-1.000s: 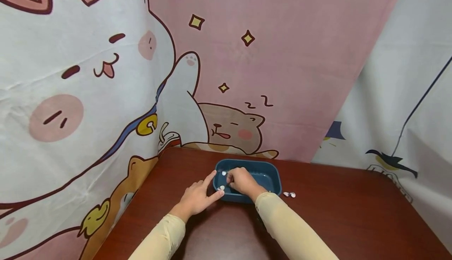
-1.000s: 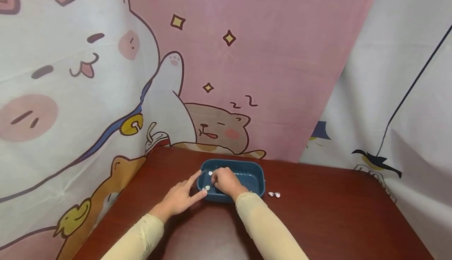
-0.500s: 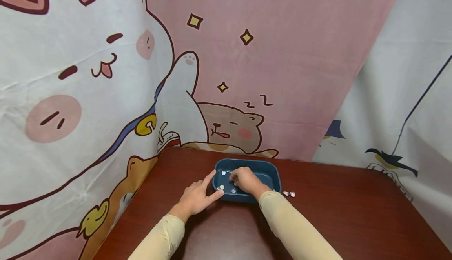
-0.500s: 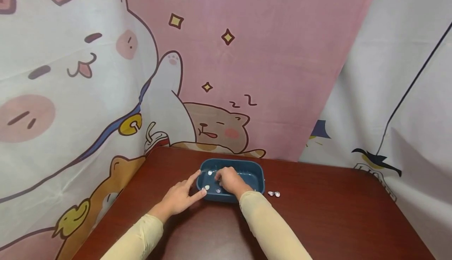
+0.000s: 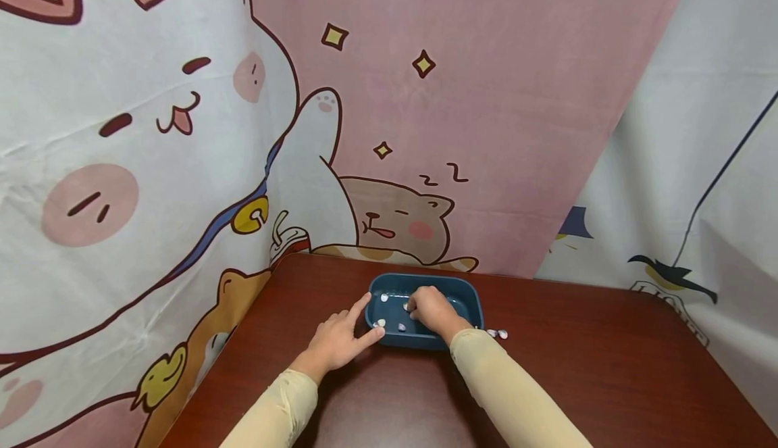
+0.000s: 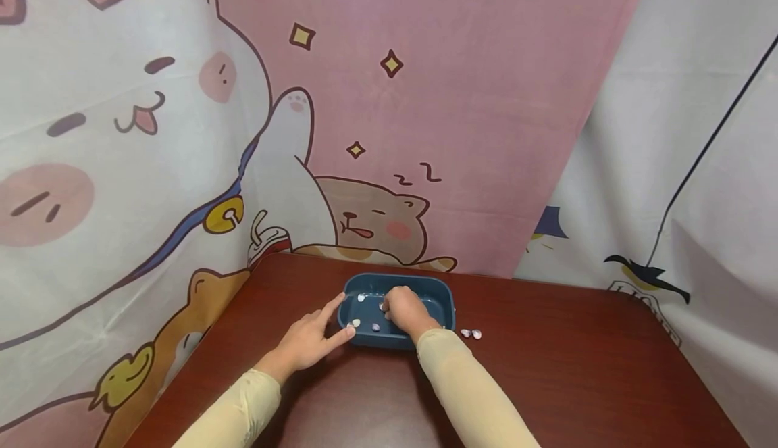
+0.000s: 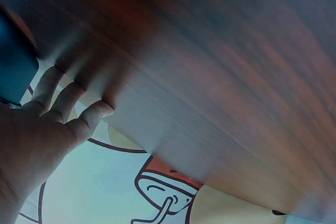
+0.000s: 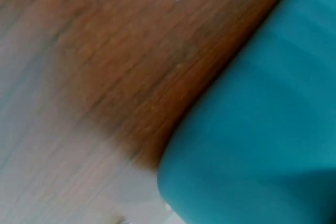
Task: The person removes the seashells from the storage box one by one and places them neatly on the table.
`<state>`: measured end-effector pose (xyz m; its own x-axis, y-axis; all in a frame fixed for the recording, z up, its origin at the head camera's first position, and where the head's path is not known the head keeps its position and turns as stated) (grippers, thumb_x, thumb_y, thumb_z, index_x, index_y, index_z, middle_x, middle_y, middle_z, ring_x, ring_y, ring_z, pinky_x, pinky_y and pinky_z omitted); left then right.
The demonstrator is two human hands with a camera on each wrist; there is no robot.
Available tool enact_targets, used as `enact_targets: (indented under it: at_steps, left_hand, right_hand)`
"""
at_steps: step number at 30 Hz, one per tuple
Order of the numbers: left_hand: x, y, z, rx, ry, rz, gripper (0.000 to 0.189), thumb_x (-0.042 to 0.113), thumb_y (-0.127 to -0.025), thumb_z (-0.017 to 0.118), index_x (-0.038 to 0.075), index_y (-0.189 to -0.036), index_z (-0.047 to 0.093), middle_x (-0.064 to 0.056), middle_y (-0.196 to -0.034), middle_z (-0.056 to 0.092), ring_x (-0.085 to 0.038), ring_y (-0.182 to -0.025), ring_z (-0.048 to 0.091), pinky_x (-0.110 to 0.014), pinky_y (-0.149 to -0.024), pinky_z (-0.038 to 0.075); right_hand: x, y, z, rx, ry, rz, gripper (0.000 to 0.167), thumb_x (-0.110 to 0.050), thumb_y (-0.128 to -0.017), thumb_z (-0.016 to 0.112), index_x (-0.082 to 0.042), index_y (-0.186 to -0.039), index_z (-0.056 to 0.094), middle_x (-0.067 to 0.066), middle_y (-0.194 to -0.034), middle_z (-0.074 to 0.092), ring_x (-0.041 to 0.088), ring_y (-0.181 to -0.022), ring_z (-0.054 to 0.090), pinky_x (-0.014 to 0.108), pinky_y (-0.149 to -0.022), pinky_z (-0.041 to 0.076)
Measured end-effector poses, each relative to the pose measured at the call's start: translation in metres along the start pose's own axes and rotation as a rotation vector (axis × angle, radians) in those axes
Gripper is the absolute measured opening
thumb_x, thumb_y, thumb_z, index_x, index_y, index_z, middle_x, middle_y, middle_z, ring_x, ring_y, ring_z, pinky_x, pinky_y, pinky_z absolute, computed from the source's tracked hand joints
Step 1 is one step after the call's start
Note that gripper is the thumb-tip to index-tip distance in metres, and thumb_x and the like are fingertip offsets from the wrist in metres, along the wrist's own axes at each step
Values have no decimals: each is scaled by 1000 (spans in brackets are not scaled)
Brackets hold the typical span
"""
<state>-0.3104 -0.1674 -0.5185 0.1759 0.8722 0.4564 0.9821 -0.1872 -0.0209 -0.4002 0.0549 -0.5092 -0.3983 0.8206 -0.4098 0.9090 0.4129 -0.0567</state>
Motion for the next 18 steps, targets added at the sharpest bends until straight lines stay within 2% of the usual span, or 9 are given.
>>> enact_targets:
  at_steps: [7,11,15,18]
  left_hand:
    - [0,-1,0,-6,-5,-2,89,81,-97,48,37,-170,24,-18,-152,61,-41,-133,61,-69,-112,45]
    - [1,0,0,-1,-8,-4,89,82,-97,48,37,-170,25,-18,-152,62,-41,-133,61,-69,-112,45]
    - [0,0,1,0,-9,-15,90,84,-96,47,38,-170,25,-18,-153,61,-42,-135,60,-69,-114,43]
    - [0,0,1,1,-9,-16,90,84,-96,47,38,-170,26,-18,-153,61,-42,-136,59,-69,-114,43]
  right_hand:
    - [8,0,-2,1,44,80,19,-14,-91,85,-7,-109,82,7,-107,78,23,-98,71,46,-96,60]
    - [11,3,-5,16,41,127,15,-16,-91,86,-7,-102,81,6,-98,78,20,-86,66,44,-89,61]
    - [11,7,-7,22,35,127,9,-15,-91,85,-8,-97,85,4,-96,80,19,-87,70,44,-91,62]
    - [11,9,-8,25,48,96,8,-15,-92,84,-9,-97,85,4,-97,81,20,-90,72,45,-92,62]
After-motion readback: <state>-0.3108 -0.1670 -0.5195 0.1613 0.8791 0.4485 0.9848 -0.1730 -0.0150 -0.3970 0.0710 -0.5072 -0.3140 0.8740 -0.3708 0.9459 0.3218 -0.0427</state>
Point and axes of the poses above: each hand's wrist, its own y-axis away from the middle knuckle, its own z-axis out of the palm, x = y × z, the point moved 3 cm from there along -y, towards the middle knuckle
